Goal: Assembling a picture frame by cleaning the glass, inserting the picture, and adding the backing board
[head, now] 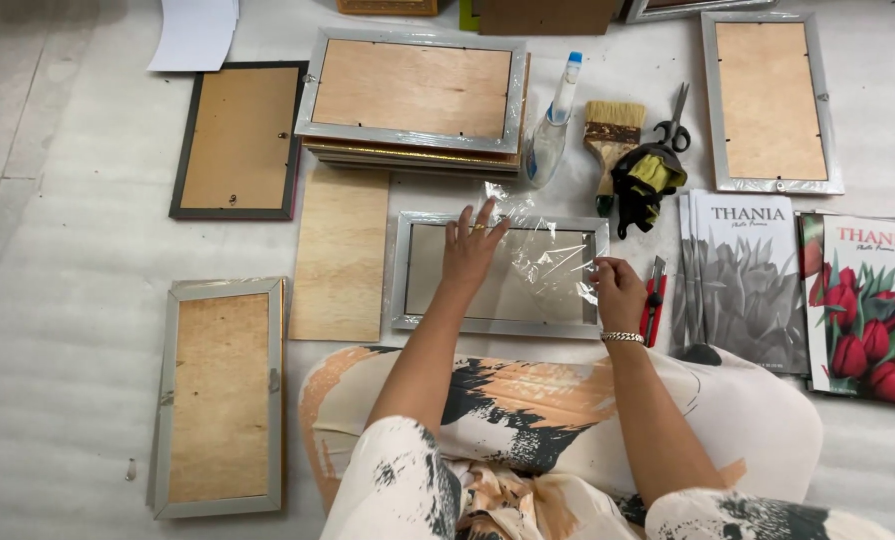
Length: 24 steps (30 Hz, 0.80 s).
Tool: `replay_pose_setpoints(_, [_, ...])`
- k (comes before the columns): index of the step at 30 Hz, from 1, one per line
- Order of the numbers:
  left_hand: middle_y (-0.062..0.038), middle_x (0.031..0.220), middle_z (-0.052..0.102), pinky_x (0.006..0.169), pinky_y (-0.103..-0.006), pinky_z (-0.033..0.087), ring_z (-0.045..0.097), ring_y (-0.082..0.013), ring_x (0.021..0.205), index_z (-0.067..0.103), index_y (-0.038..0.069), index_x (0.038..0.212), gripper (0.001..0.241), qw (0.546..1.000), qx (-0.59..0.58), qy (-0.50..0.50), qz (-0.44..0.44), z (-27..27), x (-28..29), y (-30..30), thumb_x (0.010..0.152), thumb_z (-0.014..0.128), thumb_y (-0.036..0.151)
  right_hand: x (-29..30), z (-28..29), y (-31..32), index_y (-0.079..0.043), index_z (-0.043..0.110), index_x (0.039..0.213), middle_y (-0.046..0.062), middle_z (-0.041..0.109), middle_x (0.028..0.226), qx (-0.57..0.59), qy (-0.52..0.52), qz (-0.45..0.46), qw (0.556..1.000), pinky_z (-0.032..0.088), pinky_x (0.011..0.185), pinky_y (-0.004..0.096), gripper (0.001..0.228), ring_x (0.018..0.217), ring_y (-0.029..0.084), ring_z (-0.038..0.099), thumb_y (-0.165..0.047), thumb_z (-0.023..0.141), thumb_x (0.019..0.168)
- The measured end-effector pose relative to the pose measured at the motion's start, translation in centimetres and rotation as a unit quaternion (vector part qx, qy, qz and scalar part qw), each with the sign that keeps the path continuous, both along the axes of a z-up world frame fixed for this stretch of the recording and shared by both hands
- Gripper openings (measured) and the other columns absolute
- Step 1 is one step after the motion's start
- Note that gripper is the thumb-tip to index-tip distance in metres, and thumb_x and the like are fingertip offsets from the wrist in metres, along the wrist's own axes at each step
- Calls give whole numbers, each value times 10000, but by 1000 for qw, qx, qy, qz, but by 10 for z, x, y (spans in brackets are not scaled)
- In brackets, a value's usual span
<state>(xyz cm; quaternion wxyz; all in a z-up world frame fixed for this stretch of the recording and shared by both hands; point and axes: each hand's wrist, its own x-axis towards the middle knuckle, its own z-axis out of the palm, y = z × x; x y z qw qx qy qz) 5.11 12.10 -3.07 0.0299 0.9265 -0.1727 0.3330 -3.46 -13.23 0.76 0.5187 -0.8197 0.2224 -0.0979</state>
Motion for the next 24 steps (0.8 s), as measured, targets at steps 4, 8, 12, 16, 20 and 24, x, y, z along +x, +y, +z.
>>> replay_pose_setpoints(4, [92,1275,686,1104,-526,371,440,-257,1424,775,278,892,159,977,78,184,-72,-5,21,1,912,635,208,5,-2,-15,-174,770,1002,47,706,719,51,-2,-47,998,486,606,255,184,666,138,650,-193,592,963])
replay_pose_setpoints(8, [72,966,771,1036,-492,317,595,-173,1156,702,301,932,183,770,11,625,-128,37,25,20,830,636,437,10,0,-17,-134,751,1005,52,683,708,130,12,-82,988,454,536,188,199,636,100,617,-196,573,943])
replay_pose_setpoints(12, [-143,746,768,750,-306,572,796,-276,777,457,139,1313,567,510,-278,806,-115,55,42,48,866,679,409,15,-11,-18,-159,754,979,46,695,700,146,21,-93,985,450,519,178,182,619,87,625,-207,583,934])
replay_pose_setpoints(16, [-152,911,733,711,-401,613,778,-353,817,480,172,1337,578,497,-310,810,-27,35,65,80,850,783,245,8,-5,-13,-194,760,1047,38,722,771,44,58,-36,997,486,615,223,199,723,113,655,-208,589,946])
replay_pose_setpoints(20, [-155,854,768,561,-360,636,766,-286,674,678,92,1118,332,630,-320,705,64,-6,67,111,807,789,122,-2,-22,-4,-240,764,1130,104,703,982,-142,47,127,981,561,837,436,269,943,339,693,-166,681,885])
replay_pose_setpoints(24, [-166,917,768,498,-312,633,757,-220,618,696,65,1090,345,691,-366,615,99,-25,46,132,779,828,139,-7,-42,8,-367,707,1240,103,603,1078,-251,30,261,932,520,977,489,487,1062,404,657,-159,715,800])
